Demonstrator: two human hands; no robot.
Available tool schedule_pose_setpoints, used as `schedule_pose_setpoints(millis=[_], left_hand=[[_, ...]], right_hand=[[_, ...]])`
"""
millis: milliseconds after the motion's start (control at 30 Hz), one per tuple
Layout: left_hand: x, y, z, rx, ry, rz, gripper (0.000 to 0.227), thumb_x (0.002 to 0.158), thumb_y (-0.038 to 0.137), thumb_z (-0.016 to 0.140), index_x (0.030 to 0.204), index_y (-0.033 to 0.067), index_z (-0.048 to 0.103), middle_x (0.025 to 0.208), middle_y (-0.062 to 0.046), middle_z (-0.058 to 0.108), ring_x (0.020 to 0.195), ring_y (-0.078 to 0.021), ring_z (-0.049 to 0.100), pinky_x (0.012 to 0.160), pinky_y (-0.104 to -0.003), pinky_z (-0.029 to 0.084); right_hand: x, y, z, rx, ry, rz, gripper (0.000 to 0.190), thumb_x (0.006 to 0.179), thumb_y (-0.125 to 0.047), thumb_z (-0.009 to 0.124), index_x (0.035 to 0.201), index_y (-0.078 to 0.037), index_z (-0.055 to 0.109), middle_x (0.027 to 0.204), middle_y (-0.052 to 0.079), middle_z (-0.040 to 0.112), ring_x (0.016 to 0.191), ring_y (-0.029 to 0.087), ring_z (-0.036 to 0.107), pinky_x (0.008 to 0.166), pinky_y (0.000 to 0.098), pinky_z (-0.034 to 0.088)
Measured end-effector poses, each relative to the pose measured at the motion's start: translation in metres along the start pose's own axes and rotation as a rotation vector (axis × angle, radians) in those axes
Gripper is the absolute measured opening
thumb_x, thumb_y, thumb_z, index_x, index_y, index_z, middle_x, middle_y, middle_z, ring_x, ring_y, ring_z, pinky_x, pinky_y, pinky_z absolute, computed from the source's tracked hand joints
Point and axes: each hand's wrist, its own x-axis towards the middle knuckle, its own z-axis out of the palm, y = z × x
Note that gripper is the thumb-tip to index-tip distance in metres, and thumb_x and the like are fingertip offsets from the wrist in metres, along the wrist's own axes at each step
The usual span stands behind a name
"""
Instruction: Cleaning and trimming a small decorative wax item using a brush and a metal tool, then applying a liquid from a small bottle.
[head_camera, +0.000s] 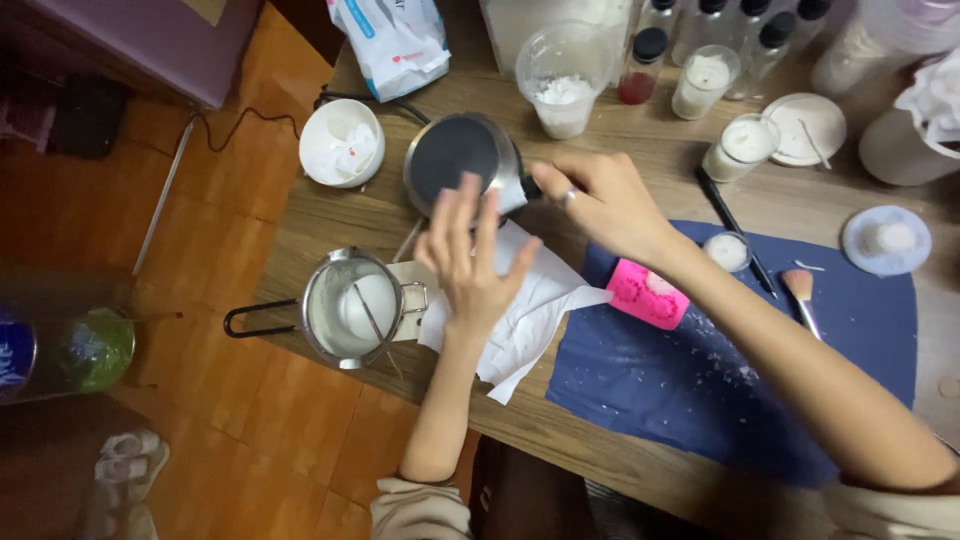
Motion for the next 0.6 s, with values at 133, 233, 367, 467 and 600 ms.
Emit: schedule_pose_setpoints(millis=[133, 233, 367, 467, 600], left_hand=[[0.002, 0.041, -0.012, -0.360, -0.080, 0.041, 0.048, 0.086, 0.045, 0.062, 0.117, 0.0088, 0.062, 0.110, -0.006, 0.063, 0.094, -0.0241, 0.060, 0.081, -0.037, 0.037], [0.002, 0.071, -0.018, -0.569, -0.163, 0.012, 0.040, 0.086, 0.035, 0.065, 0.112, 0.0059, 0.063, 0.099, -0.005, 0.066, 0.083, -0.0222, 0.063, 0.075, -0.034, 0.043], [-0.017, 0.108, -0.008, -0.832, -0.304, -0.024, 0.044, 0.092, 0.043, 0.051, 0.105, 0.0012, 0.059, 0.084, -0.011, 0.063, 0.076, -0.0282, 0.064, 0.068, -0.034, 0.048], [-0.003, 0.133, -0.017, -0.961, -0.386, -0.038, 0.035, 0.094, 0.036, 0.051, 0.101, 0.0028, 0.058, 0.083, -0.009, 0.062, 0.076, -0.0280, 0.063, 0.070, -0.034, 0.048], [-0.010, 0.149, -0.010, -1.066, -0.493, -0.028, 0.032, 0.095, 0.034, 0.048, 0.102, 0.0038, 0.056, 0.080, -0.011, 0.061, 0.076, -0.0286, 0.064, 0.071, -0.036, 0.050]], right_hand=[[-0.045, -0.024, -0.035, -0.067, -0.012, -0.039, 0.048, 0.095, -0.042, 0.047, 0.060, -0.009, 0.050, 0.051, 0.014, 0.054, 0.055, 0.035, 0.055, 0.059, 0.0427, 0.044], [-0.079, -0.021, -0.058, -0.146, -0.043, 0.020, 0.050, 0.090, -0.044, 0.051, 0.053, -0.011, 0.048, 0.043, 0.011, 0.049, 0.047, 0.032, 0.052, 0.053, 0.0386, 0.044], [-0.115, -0.017, -0.083, -0.255, 0.008, 0.050, 0.048, 0.086, -0.043, 0.055, 0.049, -0.013, 0.047, 0.036, 0.005, 0.044, 0.038, 0.027, 0.049, 0.046, 0.0308, 0.042], [-0.136, -0.001, -0.095, -0.238, 0.070, 0.056, 0.050, 0.086, -0.042, 0.057, 0.046, -0.014, 0.044, 0.033, 0.000, 0.040, 0.033, 0.021, 0.044, 0.042, 0.0265, 0.040], [-0.153, 0.002, -0.110, -0.222, 0.104, 0.058, 0.051, 0.087, -0.042, 0.057, 0.047, -0.013, 0.045, 0.033, 0.004, 0.039, 0.032, 0.025, 0.041, 0.041, 0.0279, 0.039]])
